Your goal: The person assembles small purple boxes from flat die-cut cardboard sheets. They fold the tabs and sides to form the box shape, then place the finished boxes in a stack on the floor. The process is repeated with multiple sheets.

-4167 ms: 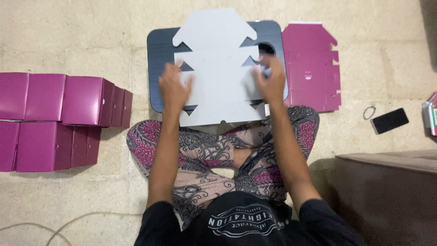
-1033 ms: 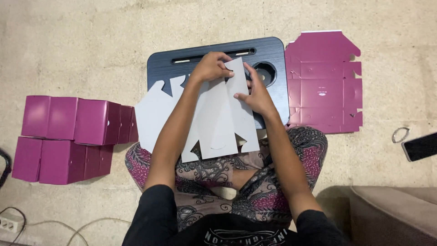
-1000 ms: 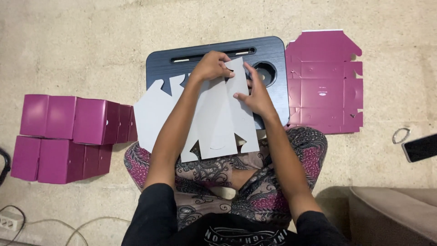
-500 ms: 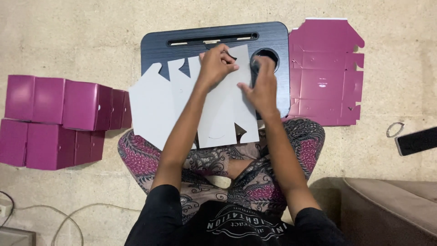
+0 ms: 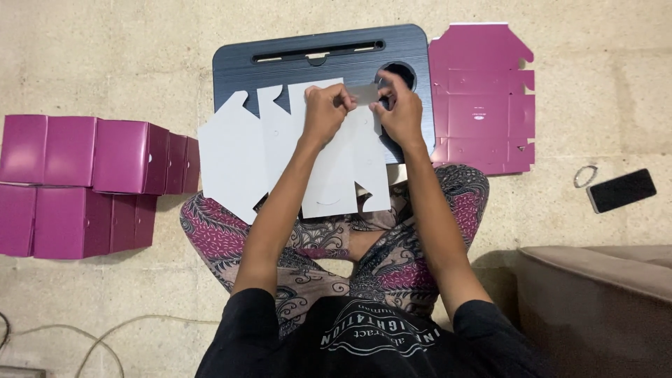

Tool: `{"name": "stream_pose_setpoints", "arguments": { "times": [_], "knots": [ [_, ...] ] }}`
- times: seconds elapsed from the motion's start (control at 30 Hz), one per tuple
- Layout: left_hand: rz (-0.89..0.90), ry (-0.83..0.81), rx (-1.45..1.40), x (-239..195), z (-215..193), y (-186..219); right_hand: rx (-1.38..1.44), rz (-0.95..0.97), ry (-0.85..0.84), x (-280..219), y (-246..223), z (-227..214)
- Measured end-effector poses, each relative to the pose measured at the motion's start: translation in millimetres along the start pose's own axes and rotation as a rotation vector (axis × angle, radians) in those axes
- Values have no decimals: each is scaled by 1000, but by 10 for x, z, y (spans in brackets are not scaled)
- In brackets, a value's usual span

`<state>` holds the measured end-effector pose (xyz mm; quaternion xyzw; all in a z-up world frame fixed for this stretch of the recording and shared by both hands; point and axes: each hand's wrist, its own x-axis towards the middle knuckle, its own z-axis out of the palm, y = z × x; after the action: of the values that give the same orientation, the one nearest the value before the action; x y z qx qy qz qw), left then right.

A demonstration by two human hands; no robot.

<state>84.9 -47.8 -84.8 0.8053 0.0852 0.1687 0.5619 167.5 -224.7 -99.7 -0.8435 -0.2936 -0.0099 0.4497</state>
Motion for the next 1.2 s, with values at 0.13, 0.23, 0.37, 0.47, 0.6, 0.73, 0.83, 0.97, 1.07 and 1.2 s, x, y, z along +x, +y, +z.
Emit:
{"name": "stream_pose_setpoints", "arguments": {
  "times": [0.13, 0.23, 0.37, 0.47, 0.6, 0.73, 0.83, 0.97, 1.07, 1.2],
  "knots": [
    [190, 35, 351, -29, 63, -298, -36, -56, 21, -8, 321, 155],
    [374, 33, 512, -166, 74, -218, -13, -181, 4, -51, 375, 140],
    [376, -22, 522, -346, -43, 72, -230, -270, -78, -175, 90, -65],
    [311, -63, 534, -391, -22, 3, -448, -254, -148, -343, -127, -168],
    [259, -131, 618, -474, 9, 66, -597, -218, -176, -433, -259, -179],
    [198, -216, 662, -422, -220, -34, -537, -139, -192, -413, -352, -119],
    [93, -121, 853, -189, -531, -55, -437, -337, 246, -506, -670, -7],
    [-138, -314, 973, 89, -796, 18, -147, -484, 241, -756, -898, 419],
    [-153, -351, 1059, 324, -799, -235, -258, -425, -139, -844, -1076, 438],
    [-190, -383, 1048, 433, -843, -70, -329, -179, -471, -844, -1164, 328]
  ]
}}
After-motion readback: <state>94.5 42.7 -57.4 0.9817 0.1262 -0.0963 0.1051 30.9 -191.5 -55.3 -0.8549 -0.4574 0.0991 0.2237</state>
